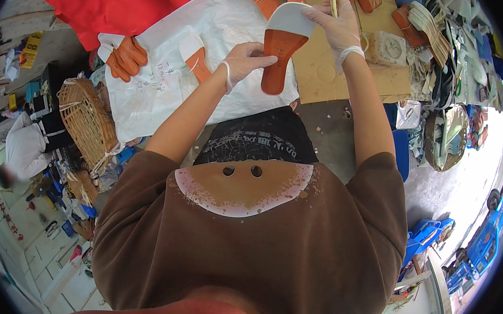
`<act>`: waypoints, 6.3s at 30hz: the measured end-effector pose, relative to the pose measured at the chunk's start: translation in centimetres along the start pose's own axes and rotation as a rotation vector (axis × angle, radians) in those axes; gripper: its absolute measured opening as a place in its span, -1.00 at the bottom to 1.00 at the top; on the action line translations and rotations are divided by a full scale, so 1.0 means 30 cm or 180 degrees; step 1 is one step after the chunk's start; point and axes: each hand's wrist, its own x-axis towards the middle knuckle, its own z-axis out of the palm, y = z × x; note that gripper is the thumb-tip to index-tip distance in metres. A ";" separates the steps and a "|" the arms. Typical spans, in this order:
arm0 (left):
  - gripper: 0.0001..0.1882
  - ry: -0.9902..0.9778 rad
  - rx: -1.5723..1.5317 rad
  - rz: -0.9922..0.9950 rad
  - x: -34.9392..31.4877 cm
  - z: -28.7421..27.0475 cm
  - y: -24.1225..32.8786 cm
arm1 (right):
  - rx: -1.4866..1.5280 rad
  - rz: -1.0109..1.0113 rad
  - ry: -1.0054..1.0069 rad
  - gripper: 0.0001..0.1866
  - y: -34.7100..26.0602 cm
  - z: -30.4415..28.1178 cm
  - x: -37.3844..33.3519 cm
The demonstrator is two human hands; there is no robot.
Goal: The recorder is applying a liquid adhesive using a small brush to the surface of shoe insoles and bottom components.
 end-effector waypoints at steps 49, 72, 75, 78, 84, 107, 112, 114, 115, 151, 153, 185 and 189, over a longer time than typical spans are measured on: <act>-0.71 -0.0214 -0.1622 -0.0569 -0.131 -0.109 0.009 | -0.3349 -0.0572 -0.0215 -0.79 0.085 -0.064 -0.103; -0.87 0.1465 0.5539 0.3545 -0.193 -0.253 0.058 | -0.1567 -0.0046 -0.1024 -0.74 -0.142 0.142 -0.326; -0.84 0.1531 0.5665 0.3730 -0.211 -0.297 0.061 | -0.1885 -0.0048 -0.1178 -0.75 -0.120 0.132 -0.333; -0.84 0.1472 0.5606 0.3978 -0.236 -0.339 0.079 | -0.1924 -0.0122 -0.1111 -0.72 -0.081 0.075 -0.317; -0.79 0.1568 0.5216 0.3972 -0.298 -0.375 0.119 | -0.1435 0.0503 -0.1060 -0.74 -0.016 -0.013 -0.295; -0.71 0.2579 0.4350 0.4300 -0.344 -0.317 0.195 | -0.0498 -0.0794 -0.2010 -0.87 -0.220 -0.144 -0.250; -0.77 0.2478 0.5087 0.4248 -0.332 -0.346 0.193 | 0.0175 -0.0595 -0.1654 -0.85 -0.179 -0.157 -0.266; -0.80 0.2413 0.5237 0.4304 -0.325 -0.346 0.199 | -0.0385 -0.0064 -0.1089 -0.84 -0.238 -0.116 -0.275; -0.83 0.2320 0.5370 0.4387 -0.326 -0.343 0.197 | -0.0364 -0.0074 -0.1124 -0.84 -0.266 -0.072 -0.280; -0.82 0.3586 0.4914 0.3365 -0.800 -0.917 -0.198 | -0.1353 -0.0389 -0.2594 -0.79 -0.298 0.746 -0.144; -0.80 0.3569 0.4370 0.2593 -0.792 -0.995 -0.310 | -0.1217 -0.0019 -0.2256 -0.80 -0.226 0.751 -0.149; -0.30 0.5649 0.1968 -0.0906 -0.177 -1.653 -0.688 | -0.1598 0.0687 -0.0614 -0.81 0.041 0.691 -0.200; -0.52 0.4998 0.2292 0.1010 -0.127 -1.510 -0.638 | -0.1395 0.0997 -0.0141 -0.74 0.146 0.499 -0.215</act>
